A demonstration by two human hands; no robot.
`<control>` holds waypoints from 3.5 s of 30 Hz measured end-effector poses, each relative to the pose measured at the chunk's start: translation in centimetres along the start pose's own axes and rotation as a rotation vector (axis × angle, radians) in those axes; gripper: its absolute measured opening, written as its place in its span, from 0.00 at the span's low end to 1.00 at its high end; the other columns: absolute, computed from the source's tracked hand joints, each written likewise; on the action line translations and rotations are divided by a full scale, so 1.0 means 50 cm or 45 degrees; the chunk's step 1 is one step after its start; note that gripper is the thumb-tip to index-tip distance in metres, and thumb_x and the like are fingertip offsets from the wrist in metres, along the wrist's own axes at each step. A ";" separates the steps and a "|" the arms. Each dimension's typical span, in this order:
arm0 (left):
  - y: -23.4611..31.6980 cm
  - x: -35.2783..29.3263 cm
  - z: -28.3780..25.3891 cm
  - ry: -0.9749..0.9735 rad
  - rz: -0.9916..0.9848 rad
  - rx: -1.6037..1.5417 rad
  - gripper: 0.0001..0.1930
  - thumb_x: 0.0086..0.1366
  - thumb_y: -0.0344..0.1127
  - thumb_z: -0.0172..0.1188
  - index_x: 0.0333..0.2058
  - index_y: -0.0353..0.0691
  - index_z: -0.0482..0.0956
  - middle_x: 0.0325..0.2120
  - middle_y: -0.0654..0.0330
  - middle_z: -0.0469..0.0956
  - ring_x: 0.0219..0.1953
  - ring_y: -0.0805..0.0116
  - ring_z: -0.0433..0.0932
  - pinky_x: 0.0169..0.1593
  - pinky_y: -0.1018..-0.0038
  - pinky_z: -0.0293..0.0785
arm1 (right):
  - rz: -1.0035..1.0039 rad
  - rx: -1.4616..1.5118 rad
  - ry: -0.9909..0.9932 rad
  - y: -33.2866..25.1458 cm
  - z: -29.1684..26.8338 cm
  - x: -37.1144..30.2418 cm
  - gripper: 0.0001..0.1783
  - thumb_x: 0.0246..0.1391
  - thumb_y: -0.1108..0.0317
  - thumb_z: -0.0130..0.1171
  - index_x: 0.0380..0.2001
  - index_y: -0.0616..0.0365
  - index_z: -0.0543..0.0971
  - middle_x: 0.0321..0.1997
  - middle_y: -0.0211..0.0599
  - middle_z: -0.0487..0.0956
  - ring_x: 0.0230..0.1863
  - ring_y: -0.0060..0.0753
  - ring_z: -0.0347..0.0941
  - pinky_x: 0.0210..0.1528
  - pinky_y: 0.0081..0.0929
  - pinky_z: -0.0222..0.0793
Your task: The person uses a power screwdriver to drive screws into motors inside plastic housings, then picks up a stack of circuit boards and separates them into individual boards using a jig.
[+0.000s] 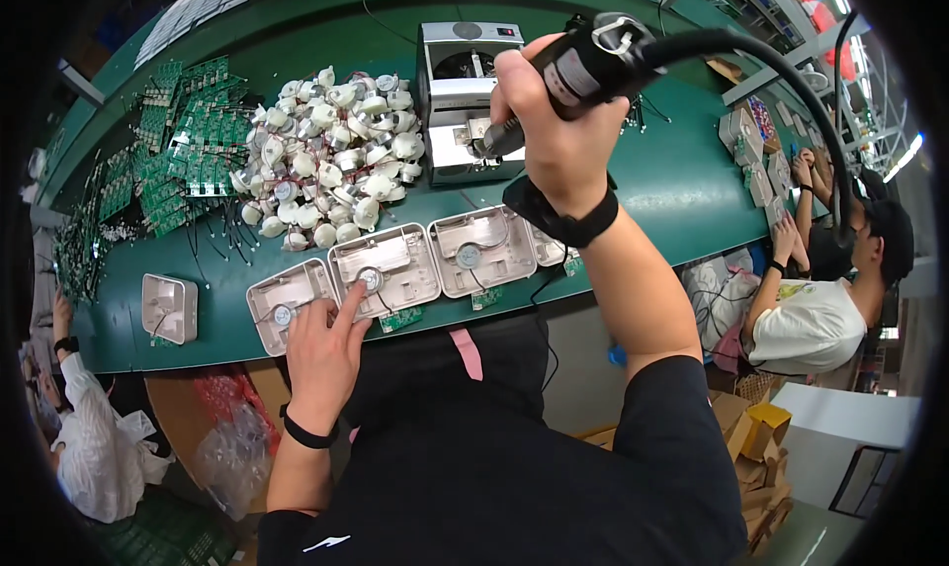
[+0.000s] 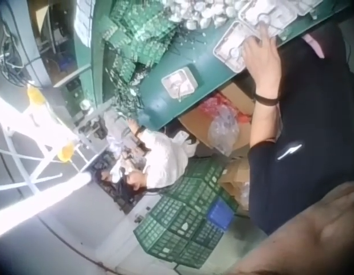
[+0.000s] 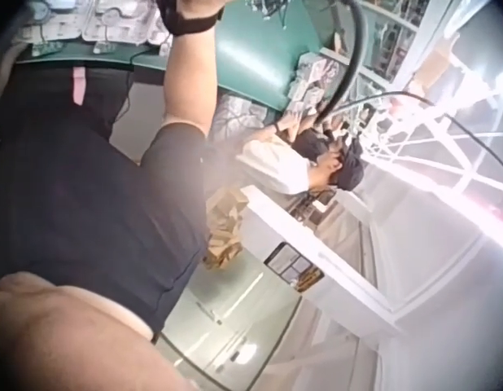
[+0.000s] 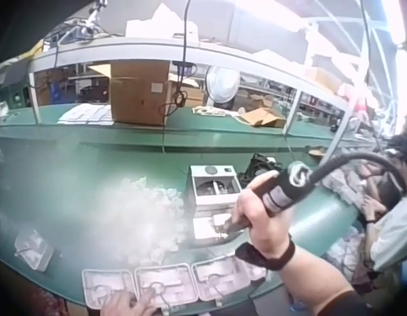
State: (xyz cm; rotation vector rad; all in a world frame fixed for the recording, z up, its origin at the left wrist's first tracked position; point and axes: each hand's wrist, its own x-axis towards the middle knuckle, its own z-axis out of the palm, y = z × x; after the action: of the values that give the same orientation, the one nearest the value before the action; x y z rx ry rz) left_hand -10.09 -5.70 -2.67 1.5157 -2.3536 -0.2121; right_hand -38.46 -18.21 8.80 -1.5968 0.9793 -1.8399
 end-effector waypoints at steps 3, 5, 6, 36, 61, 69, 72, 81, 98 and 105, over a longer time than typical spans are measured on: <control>-0.001 -0.004 0.005 0.026 -0.002 -0.010 0.28 0.62 0.41 0.67 0.62 0.50 0.75 0.32 0.59 0.71 0.36 0.59 0.72 0.43 0.66 0.68 | 0.056 -0.104 -0.014 0.010 -0.001 0.013 0.07 0.61 0.71 0.57 0.38 0.61 0.71 0.22 0.35 0.70 0.20 0.30 0.68 0.26 0.28 0.68; -0.001 -0.004 0.009 0.032 -0.014 -0.010 0.30 0.62 0.42 0.68 0.63 0.48 0.73 0.32 0.58 0.71 0.36 0.59 0.72 0.44 0.66 0.68 | 0.185 -0.125 0.003 0.013 0.004 0.016 0.08 0.61 0.70 0.58 0.38 0.61 0.71 0.21 0.34 0.70 0.20 0.29 0.68 0.26 0.28 0.68; 0.000 -0.001 0.012 0.064 -0.049 -0.060 0.32 0.61 0.43 0.68 0.64 0.45 0.71 0.32 0.58 0.71 0.37 0.59 0.72 0.44 0.65 0.68 | 0.200 -0.105 -0.011 0.011 0.015 0.010 0.08 0.61 0.70 0.58 0.38 0.61 0.71 0.21 0.34 0.70 0.20 0.29 0.68 0.26 0.28 0.68; -0.009 0.009 0.032 0.062 -0.090 -0.139 0.44 0.58 0.46 0.71 0.68 0.33 0.62 0.37 0.55 0.74 0.40 0.56 0.74 0.44 0.64 0.68 | 0.323 0.297 -0.146 -0.035 0.048 -0.027 0.09 0.60 0.69 0.60 0.38 0.61 0.72 0.23 0.36 0.73 0.21 0.30 0.70 0.27 0.29 0.69; -0.023 -0.005 0.051 0.194 -0.089 -0.187 0.42 0.54 0.46 0.72 0.63 0.35 0.66 0.34 0.59 0.72 0.37 0.58 0.73 0.41 0.64 0.68 | 0.327 0.087 -0.779 0.008 0.234 -0.184 0.16 0.54 0.76 0.66 0.41 0.60 0.68 0.32 0.34 0.78 0.32 0.19 0.74 0.37 0.23 0.72; -0.026 -0.001 0.057 0.179 -0.068 -0.185 0.41 0.54 0.47 0.72 0.63 0.35 0.66 0.34 0.58 0.71 0.37 0.58 0.73 0.41 0.63 0.68 | 0.265 0.084 -0.749 0.023 0.231 -0.198 0.17 0.52 0.76 0.66 0.40 0.59 0.69 0.31 0.32 0.77 0.32 0.19 0.72 0.38 0.22 0.70; -0.017 0.003 0.061 0.222 -0.040 -0.172 0.38 0.55 0.45 0.71 0.62 0.38 0.68 0.34 0.58 0.72 0.37 0.57 0.73 0.41 0.62 0.68 | 0.271 0.103 -0.723 0.014 0.213 -0.195 0.16 0.53 0.76 0.65 0.40 0.59 0.68 0.31 0.33 0.77 0.31 0.19 0.71 0.36 0.23 0.70; -0.007 -0.007 0.019 0.090 -0.070 -0.261 0.26 0.57 0.41 0.71 0.54 0.42 0.77 0.36 0.55 0.73 0.40 0.53 0.73 0.45 0.60 0.70 | 0.152 0.192 -0.041 -0.053 0.046 -0.063 0.09 0.61 0.72 0.57 0.41 0.62 0.70 0.22 0.35 0.73 0.19 0.31 0.69 0.26 0.29 0.69; -0.132 -0.048 -0.033 0.397 -0.646 -0.325 0.30 0.59 0.37 0.71 0.58 0.35 0.73 0.48 0.54 0.75 0.43 0.58 0.74 0.50 0.66 0.72 | 0.276 0.111 -0.018 -0.011 0.033 -0.004 0.07 0.62 0.69 0.60 0.37 0.61 0.74 0.22 0.33 0.73 0.20 0.30 0.71 0.25 0.28 0.68; -0.168 -0.058 -0.022 0.298 -0.706 -0.527 0.31 0.61 0.35 0.70 0.62 0.36 0.71 0.49 0.56 0.75 0.40 0.64 0.73 0.45 0.71 0.72 | 0.333 0.584 -0.407 -0.077 0.208 -0.124 0.11 0.60 0.70 0.59 0.42 0.59 0.69 0.26 0.34 0.75 0.22 0.26 0.71 0.26 0.26 0.70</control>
State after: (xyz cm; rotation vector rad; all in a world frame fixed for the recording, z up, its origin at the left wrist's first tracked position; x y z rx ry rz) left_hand -1.44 -6.58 -4.75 1.8144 -1.5475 -0.5761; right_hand -26.83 -13.07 8.54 -1.3498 0.5420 -1.4426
